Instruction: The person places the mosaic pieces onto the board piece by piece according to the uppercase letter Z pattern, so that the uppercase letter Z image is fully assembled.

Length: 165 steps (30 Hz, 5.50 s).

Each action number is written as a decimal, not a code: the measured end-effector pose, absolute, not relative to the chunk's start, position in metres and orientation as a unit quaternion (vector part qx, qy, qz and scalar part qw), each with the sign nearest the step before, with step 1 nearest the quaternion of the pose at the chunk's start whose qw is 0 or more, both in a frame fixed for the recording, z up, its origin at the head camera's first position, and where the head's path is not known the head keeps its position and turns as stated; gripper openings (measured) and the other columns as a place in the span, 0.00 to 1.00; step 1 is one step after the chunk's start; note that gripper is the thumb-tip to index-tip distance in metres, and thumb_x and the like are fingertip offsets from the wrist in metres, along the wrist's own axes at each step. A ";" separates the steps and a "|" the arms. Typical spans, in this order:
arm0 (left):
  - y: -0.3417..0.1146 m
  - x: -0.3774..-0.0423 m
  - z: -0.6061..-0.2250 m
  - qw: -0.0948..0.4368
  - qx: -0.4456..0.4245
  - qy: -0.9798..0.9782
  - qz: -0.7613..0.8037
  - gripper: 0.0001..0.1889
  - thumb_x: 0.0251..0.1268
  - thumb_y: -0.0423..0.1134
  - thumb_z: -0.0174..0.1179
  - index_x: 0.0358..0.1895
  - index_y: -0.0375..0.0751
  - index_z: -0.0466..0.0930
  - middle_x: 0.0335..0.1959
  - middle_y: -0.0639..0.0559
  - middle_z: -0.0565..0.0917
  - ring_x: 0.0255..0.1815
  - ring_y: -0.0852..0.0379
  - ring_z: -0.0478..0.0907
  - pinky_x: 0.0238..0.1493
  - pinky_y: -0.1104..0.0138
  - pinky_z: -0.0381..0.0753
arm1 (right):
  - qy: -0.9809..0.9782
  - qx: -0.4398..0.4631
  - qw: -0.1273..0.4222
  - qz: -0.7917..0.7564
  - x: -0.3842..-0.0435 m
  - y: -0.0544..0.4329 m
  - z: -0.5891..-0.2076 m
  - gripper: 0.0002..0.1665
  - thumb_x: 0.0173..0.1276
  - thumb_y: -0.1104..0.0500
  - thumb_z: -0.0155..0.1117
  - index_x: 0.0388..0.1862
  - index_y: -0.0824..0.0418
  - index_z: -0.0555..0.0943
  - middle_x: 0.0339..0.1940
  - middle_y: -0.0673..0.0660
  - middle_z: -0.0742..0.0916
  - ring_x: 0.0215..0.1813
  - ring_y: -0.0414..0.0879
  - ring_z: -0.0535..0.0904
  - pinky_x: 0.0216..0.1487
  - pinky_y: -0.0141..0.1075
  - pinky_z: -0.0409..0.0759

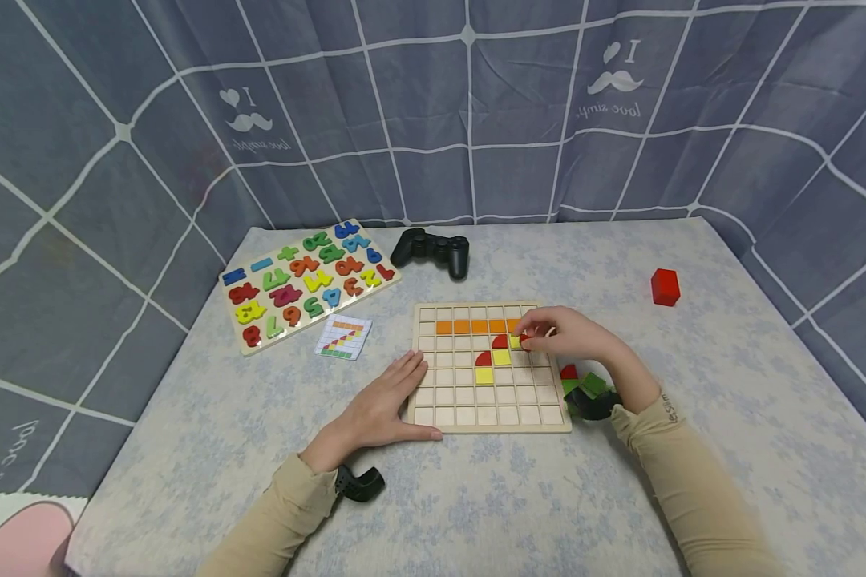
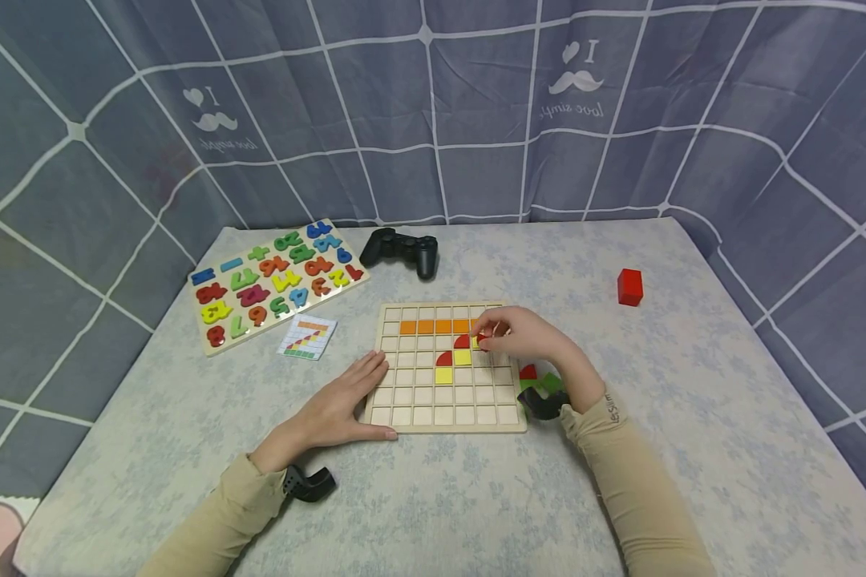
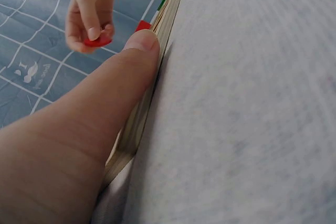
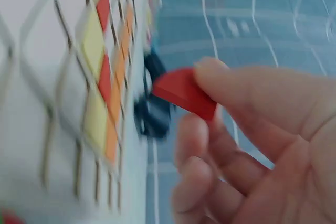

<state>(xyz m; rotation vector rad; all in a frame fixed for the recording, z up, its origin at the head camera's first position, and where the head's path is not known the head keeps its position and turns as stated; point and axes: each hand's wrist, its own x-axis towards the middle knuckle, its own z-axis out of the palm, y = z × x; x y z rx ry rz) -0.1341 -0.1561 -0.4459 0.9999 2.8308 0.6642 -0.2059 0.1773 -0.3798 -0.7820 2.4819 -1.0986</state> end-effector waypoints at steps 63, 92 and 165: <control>-0.157 -0.134 -0.447 0.041 0.323 0.921 0.215 0.58 0.48 0.72 0.59 0.72 0.33 0.51 0.74 0.41 0.49 0.75 0.52 0.40 0.74 0.64 0.46 | 0.770 -0.278 0.338 -0.464 -0.214 0.237 -0.388 0.19 0.59 0.67 0.67 0.46 0.77 0.75 0.40 0.69 0.82 0.39 0.49 0.81 0.41 0.40 0.84; -0.156 -0.135 -0.446 0.045 0.327 0.920 0.210 0.58 0.48 0.72 0.59 0.73 0.33 0.49 0.75 0.41 0.48 0.75 0.51 0.40 0.74 0.64 0.44 | 0.750 -0.258 0.395 -0.464 -0.211 0.273 -0.415 0.21 0.56 0.71 0.67 0.47 0.78 0.73 0.30 0.57 0.81 0.26 0.39 0.73 0.30 0.28 0.79; -0.156 -0.134 -0.446 0.047 0.316 0.923 0.213 0.58 0.47 0.74 0.56 0.73 0.35 0.50 0.75 0.43 0.49 0.75 0.54 0.40 0.74 0.64 0.46 | 0.848 -0.329 0.220 -0.353 -0.183 0.101 -0.402 0.04 0.61 0.62 0.67 0.36 0.58 0.85 0.28 0.46 0.84 0.31 0.37 0.80 0.35 0.31 0.81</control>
